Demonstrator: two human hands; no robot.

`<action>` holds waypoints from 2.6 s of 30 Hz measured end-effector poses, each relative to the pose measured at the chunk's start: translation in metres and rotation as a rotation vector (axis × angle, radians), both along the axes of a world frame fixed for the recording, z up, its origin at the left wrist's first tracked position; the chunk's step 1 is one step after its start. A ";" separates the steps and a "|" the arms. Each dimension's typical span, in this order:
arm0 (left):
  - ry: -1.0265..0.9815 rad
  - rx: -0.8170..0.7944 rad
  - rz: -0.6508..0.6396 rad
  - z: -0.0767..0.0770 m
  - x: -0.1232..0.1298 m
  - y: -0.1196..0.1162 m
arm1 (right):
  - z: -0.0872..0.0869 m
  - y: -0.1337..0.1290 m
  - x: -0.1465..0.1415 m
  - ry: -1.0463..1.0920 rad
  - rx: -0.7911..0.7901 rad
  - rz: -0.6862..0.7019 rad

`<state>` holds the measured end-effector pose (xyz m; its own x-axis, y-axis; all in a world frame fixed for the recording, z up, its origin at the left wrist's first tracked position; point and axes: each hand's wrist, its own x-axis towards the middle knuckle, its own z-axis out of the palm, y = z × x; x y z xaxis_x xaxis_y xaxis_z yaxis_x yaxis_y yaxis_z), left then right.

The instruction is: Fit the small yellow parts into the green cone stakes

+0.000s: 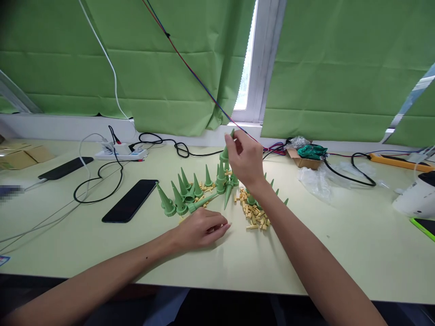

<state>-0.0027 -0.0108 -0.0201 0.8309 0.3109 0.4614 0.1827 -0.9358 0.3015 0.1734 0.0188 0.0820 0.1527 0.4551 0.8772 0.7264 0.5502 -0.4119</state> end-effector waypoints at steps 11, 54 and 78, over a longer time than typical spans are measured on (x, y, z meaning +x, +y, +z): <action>-0.014 -0.052 0.003 -0.006 0.001 0.003 | 0.012 0.025 0.000 -0.052 -0.055 -0.024; 0.038 -0.218 0.482 0.009 -0.003 0.024 | 0.011 0.024 -0.011 -0.223 -0.206 0.024; 0.037 -0.064 0.480 0.005 0.003 0.003 | 0.026 0.060 -0.007 -0.346 -0.397 0.039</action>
